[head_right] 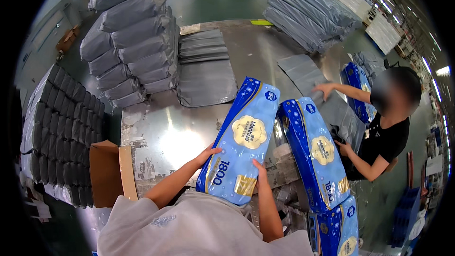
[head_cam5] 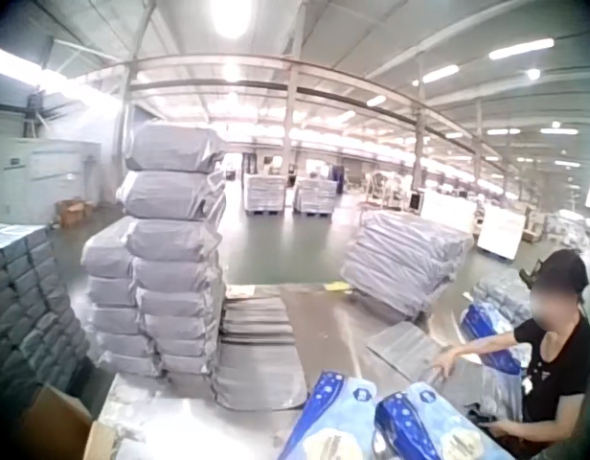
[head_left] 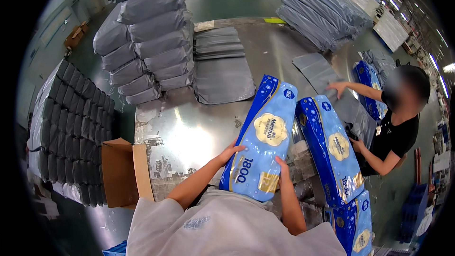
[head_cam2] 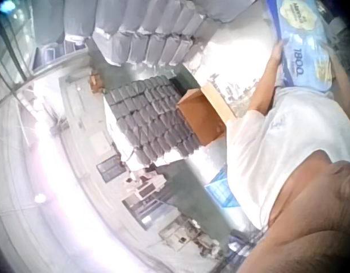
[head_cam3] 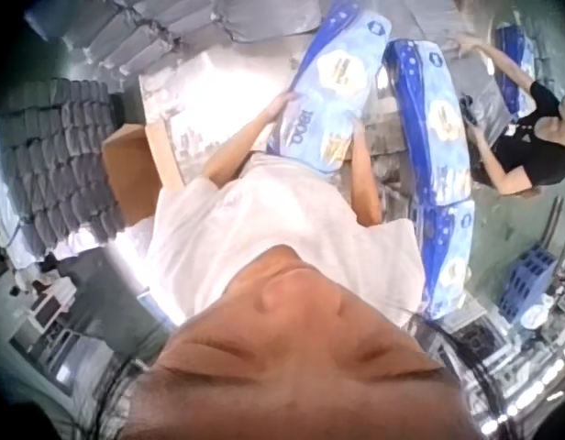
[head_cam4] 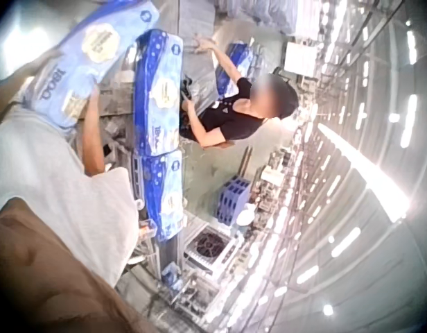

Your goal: The person repeatedly places blue tissue paper packages onto a table, wraps them in gray plastic bags, and stacks the wrapped bundles. A coworker performs similar wrapping actions across the table.

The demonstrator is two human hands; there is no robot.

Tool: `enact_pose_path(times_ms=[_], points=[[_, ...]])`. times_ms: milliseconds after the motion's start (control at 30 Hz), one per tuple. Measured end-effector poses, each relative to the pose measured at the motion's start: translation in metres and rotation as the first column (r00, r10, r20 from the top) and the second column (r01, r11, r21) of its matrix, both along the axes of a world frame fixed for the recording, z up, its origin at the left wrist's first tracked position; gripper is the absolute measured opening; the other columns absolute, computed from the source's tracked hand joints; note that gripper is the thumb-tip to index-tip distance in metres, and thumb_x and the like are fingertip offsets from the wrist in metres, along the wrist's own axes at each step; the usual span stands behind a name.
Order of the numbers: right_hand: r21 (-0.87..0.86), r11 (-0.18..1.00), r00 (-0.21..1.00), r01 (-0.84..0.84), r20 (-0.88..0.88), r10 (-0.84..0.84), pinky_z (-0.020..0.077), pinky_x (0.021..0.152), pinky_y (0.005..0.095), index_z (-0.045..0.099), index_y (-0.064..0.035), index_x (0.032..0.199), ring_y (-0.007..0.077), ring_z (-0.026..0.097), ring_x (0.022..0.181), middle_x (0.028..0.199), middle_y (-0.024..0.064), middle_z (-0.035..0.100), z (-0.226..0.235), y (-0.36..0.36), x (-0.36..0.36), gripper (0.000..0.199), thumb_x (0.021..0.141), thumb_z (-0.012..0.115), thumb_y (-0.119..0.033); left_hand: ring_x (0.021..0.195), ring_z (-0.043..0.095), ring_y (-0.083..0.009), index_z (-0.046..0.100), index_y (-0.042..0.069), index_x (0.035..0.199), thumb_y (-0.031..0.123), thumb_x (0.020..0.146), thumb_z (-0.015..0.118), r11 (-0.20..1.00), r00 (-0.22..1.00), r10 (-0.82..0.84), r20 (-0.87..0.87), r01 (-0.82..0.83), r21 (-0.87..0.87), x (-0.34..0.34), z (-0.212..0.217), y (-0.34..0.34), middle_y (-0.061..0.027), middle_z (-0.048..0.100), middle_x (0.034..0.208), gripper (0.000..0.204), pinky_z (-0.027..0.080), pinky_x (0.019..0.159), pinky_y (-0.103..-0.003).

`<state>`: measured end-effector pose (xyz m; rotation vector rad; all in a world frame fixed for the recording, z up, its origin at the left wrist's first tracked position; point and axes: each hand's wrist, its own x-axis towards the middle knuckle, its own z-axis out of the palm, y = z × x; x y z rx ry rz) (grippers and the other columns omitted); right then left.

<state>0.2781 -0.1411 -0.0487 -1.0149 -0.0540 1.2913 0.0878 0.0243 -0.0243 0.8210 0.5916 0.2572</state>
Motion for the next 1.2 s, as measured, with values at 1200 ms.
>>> enact_pose_path(times_ms=[1200], points=[[-0.198, 0.953, -0.185, -0.23, 0.97, 0.157, 0.0449, 0.059, 0.0336, 0.056, -0.0024, 0.078, 0.0269, 0.059, 0.068, 0.07, 0.0135, 0.06, -0.098, 0.468, 0.111, 0.008, 0.077, 0.053, -0.01, 0.097, 0.047, -0.0313, 0.045, 0.006, 0.099, 0.016, 0.064, 0.063, -0.134, 0.554, 0.703, -0.446, 0.719, 0.682, -0.01, -0.13, 0.368, -0.0135, 0.047, 0.096, 0.041, 0.042, 0.075, -0.037]])
